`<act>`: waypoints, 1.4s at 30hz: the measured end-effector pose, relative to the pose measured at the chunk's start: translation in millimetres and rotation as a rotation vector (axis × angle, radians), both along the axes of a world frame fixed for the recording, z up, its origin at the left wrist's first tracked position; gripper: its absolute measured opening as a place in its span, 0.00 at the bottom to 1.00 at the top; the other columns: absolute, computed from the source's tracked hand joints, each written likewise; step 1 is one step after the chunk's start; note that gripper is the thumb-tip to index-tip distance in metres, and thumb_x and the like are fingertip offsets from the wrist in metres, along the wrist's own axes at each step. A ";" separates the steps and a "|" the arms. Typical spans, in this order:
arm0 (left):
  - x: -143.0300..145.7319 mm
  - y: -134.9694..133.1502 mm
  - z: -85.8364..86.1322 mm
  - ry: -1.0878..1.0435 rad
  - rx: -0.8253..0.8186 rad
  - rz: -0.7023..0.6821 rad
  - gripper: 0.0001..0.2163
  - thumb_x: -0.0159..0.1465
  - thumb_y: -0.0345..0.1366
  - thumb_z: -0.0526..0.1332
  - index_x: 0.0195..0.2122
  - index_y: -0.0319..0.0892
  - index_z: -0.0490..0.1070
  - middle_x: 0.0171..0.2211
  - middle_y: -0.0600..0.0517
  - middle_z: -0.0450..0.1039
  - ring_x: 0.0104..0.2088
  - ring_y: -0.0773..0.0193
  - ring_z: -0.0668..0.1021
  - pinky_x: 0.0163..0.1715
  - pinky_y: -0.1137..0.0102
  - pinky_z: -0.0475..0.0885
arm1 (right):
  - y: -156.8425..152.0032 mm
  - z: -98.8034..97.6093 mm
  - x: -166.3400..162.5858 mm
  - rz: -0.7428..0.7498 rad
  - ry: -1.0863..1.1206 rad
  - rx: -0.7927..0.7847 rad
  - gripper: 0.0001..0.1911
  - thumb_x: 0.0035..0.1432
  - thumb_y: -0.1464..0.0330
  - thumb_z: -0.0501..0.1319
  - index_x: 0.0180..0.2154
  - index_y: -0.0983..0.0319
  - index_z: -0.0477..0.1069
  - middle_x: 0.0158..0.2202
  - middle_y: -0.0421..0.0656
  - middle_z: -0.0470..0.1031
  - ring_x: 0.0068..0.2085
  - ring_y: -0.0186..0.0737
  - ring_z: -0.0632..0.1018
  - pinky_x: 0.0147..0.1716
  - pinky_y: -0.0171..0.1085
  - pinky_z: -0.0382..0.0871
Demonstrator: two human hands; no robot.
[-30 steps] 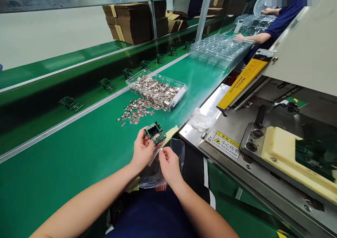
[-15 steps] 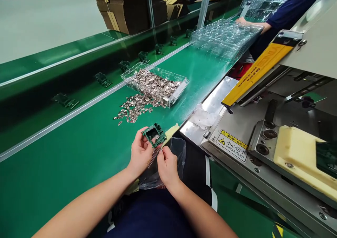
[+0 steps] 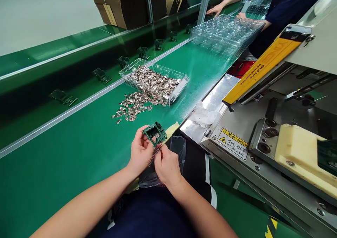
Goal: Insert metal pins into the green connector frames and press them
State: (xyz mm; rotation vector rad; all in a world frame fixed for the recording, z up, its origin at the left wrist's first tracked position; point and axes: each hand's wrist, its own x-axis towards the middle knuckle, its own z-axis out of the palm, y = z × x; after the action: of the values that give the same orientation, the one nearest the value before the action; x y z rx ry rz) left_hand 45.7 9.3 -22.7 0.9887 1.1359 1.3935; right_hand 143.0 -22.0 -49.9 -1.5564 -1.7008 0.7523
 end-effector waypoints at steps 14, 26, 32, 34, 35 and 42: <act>0.4 0.4 1.6 0.035 0.008 -0.013 0.17 0.58 0.32 0.63 0.48 0.44 0.63 0.35 0.52 0.72 0.34 0.67 0.77 0.35 0.73 0.75 | 3.0 9.0 -2.4 0.047 -0.305 -0.005 0.13 0.61 0.71 0.46 0.36 0.64 0.68 0.29 0.50 0.77 0.30 0.47 0.78 0.28 0.37 0.61; -0.4 -0.1 -3.5 0.073 0.019 0.004 0.16 0.59 0.32 0.62 0.49 0.44 0.64 0.37 0.51 0.72 0.37 0.65 0.77 0.35 0.74 0.75 | 2.8 20.3 -6.1 0.089 -0.452 -0.125 0.09 0.62 0.74 0.52 0.40 0.68 0.69 0.31 0.53 0.78 0.31 0.50 0.79 0.28 0.38 0.60; -1.7 0.1 -2.6 0.033 0.011 -0.003 0.17 0.59 0.32 0.62 0.49 0.43 0.63 0.34 0.53 0.72 0.34 0.67 0.77 0.32 0.75 0.73 | 3.4 22.5 -4.0 0.088 -0.405 -0.143 0.08 0.61 0.75 0.51 0.36 0.67 0.68 0.28 0.53 0.77 0.30 0.52 0.78 0.27 0.38 0.56; -2.2 0.8 -2.6 0.013 0.010 -0.004 0.17 0.58 0.32 0.63 0.49 0.43 0.62 0.33 0.53 0.72 0.33 0.68 0.76 0.31 0.75 0.73 | 2.9 20.1 -2.1 0.090 -0.359 -0.143 0.09 0.61 0.75 0.49 0.35 0.66 0.67 0.26 0.52 0.76 0.29 0.51 0.78 0.27 0.39 0.54; -2.3 1.2 -2.7 0.010 0.011 -0.002 0.18 0.58 0.32 0.63 0.48 0.43 0.62 0.33 0.54 0.72 0.32 0.68 0.76 0.32 0.75 0.73 | 2.7 18.3 -1.1 0.090 -0.330 -0.142 0.09 0.61 0.74 0.49 0.34 0.66 0.67 0.26 0.51 0.75 0.28 0.51 0.77 0.26 0.39 0.54; -3.3 1.5 -6.6 0.001 -0.010 0.001 0.18 0.58 0.35 0.63 0.49 0.44 0.62 0.35 0.53 0.72 0.33 0.68 0.77 0.33 0.74 0.73 | 2.5 0.9 7.8 0.088 -0.045 -0.161 0.11 0.61 0.69 0.46 0.31 0.62 0.65 0.24 0.48 0.71 0.27 0.51 0.76 0.27 0.40 0.58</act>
State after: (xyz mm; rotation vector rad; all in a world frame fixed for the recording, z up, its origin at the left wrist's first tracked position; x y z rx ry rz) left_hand 42.4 10.8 -29.3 0.9819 1.1438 1.3870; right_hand 150.8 -19.5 -49.0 -1.6253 -1.7884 0.9258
